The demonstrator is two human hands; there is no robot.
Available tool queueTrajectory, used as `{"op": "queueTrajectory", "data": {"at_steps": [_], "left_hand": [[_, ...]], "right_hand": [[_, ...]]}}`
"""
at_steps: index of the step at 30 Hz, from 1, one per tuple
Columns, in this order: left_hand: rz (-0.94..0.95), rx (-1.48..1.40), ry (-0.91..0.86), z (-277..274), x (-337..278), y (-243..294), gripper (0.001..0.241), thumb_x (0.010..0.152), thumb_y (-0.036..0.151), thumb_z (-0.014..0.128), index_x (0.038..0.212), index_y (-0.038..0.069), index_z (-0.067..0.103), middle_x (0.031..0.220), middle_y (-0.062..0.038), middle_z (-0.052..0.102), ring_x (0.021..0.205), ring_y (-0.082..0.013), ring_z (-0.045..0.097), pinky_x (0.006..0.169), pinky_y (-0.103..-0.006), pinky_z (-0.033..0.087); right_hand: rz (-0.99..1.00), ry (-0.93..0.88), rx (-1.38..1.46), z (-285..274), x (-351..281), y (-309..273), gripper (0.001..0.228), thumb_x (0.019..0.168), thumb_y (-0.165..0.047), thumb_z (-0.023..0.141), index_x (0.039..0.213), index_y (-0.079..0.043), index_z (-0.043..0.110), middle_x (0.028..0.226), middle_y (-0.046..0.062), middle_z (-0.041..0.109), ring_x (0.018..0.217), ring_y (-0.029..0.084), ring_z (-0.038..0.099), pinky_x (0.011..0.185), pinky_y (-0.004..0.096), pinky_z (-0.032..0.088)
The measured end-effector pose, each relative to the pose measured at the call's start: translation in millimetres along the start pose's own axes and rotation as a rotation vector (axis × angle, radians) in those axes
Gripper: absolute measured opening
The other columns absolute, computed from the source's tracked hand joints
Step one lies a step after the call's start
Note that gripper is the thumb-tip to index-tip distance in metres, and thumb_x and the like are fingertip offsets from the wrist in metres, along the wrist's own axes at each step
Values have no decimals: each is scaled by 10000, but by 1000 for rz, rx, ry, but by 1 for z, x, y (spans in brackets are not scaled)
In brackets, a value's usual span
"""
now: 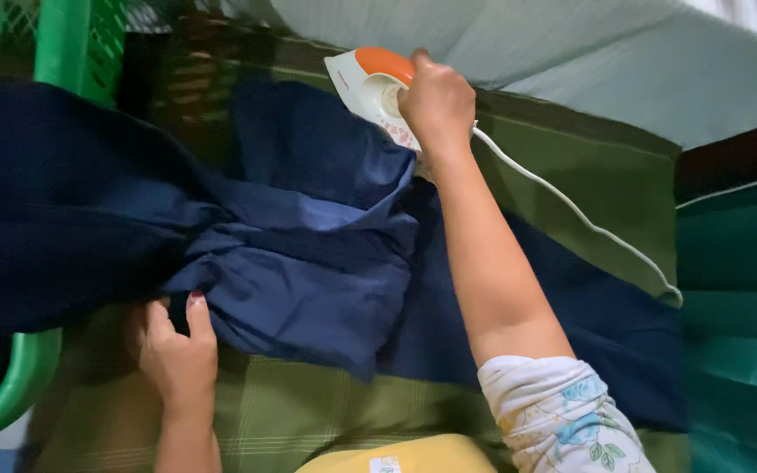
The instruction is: The recorder is ironing a pair of dark blue trousers on a green covered surface.
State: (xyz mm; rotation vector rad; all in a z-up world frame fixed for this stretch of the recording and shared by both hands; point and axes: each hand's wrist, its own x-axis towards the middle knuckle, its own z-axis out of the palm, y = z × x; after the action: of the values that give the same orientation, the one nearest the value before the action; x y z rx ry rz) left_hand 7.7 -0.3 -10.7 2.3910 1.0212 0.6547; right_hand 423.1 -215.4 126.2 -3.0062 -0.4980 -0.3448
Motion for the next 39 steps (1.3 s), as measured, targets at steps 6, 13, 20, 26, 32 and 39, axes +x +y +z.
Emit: {"op": "queueTrajectory", "data": {"at_steps": [6, 13, 20, 26, 32, 39], "left_hand": [[-64, -2, 1, -4, 0, 2, 421, 1030, 385, 690, 1201, 2, 665, 1082, -278, 705, 946, -525, 616, 791, -601, 455], [-52, -35, 27, -4, 3, -2, 434, 1040, 402, 685, 1245, 19, 700, 1096, -283, 720, 978, -504, 638, 826, -557, 475], [-63, 55, 53, -17, 1, 15, 411, 1138, 383, 641, 1334, 22, 655, 1043, -338, 731, 857, -588, 659, 700, -638, 478], [-32, 115, 54, -5, 6, -1, 462, 1146, 385, 648, 1222, -70, 664, 1056, -355, 705, 899, -580, 642, 723, -621, 468], [85, 95, 145, 13, 9, -28, 423, 1156, 343, 695, 1077, -73, 689, 977, -349, 701, 849, -566, 633, 699, -608, 455], [190, -12, 182, 3, 10, -26, 304, 1118, 252, 728, 1152, -50, 730, 1021, -317, 743, 883, -543, 667, 742, -576, 481]], "right_hand": [[31, -136, 39, -20, -24, 12, 329, 758, -85, 574, 1074, -128, 657, 908, 213, 721, 843, 500, 679, 654, 567, 514], [49, -150, -21, -50, -126, 102, 311, 729, -135, 597, 1038, -168, 587, 785, 184, 695, 729, 497, 673, 575, 572, 501], [281, -331, -151, -101, -221, 226, 288, 805, -308, 608, 1072, -206, 577, 862, 170, 721, 854, 459, 693, 697, 545, 521], [313, -470, -85, -130, -253, 255, 119, 731, -272, 621, 824, -250, 549, 690, 16, 631, 715, 267, 611, 650, 395, 408], [-11, -428, -121, -107, -228, 190, 259, 725, -310, 614, 982, -272, 621, 846, 81, 731, 867, 381, 696, 664, 508, 487], [9, -313, -9, -93, -231, 139, 270, 716, -178, 588, 984, -195, 624, 790, 136, 706, 745, 432, 677, 594, 514, 498]]}}
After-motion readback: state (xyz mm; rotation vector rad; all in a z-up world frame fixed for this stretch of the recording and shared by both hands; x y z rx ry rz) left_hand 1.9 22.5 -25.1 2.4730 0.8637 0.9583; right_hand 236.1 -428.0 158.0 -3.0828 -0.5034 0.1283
